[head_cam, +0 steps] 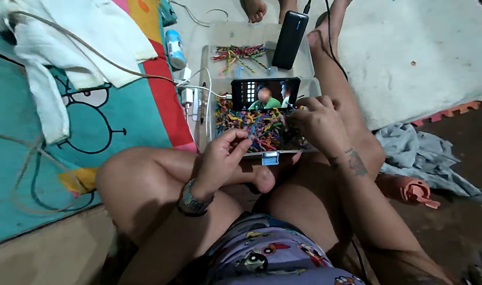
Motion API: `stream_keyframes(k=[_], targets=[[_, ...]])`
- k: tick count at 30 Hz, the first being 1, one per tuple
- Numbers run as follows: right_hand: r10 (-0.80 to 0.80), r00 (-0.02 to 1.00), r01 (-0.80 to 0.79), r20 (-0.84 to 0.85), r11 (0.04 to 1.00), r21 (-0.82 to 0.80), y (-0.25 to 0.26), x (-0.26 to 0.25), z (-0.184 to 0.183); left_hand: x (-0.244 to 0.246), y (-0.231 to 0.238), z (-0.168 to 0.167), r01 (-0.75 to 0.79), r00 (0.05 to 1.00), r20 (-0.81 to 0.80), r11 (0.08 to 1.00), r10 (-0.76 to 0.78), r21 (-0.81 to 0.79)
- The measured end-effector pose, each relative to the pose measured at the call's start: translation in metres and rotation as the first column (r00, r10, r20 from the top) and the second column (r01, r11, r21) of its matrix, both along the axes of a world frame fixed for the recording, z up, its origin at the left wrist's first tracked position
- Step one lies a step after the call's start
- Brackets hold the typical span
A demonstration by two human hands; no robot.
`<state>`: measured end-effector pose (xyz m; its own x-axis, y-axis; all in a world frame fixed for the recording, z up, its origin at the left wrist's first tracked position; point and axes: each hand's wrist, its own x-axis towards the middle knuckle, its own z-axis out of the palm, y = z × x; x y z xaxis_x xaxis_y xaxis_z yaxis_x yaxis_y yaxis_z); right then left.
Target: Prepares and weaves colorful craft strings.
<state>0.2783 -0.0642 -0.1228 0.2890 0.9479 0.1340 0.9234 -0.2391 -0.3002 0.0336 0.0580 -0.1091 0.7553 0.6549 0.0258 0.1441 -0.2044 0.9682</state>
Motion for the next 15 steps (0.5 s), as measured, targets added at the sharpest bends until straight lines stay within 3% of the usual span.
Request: stream_keyframes(k=[8,12,15], targets=[[0.076,0.976,-0.082,0.203,0.996,0.024,-0.009,-0.017,0.037,0.001,-0.001,0.001,-0.036,0.997,0.067,0.990,0.046,-0.137],[0.100,0.981,-0.115,0.169,0.990,0.081,-0.014,-0.019,0.046,0.000,-0.001,0.000,-0.042,0.996,0.071,0.987,0.054,-0.154],[0.030,0.987,-0.055,0.158,0.985,0.161,-0.017,-0.021,0.048,0.000,-0.001,0.001,-0.046,0.996,0.068,0.984,0.058,-0.173]])
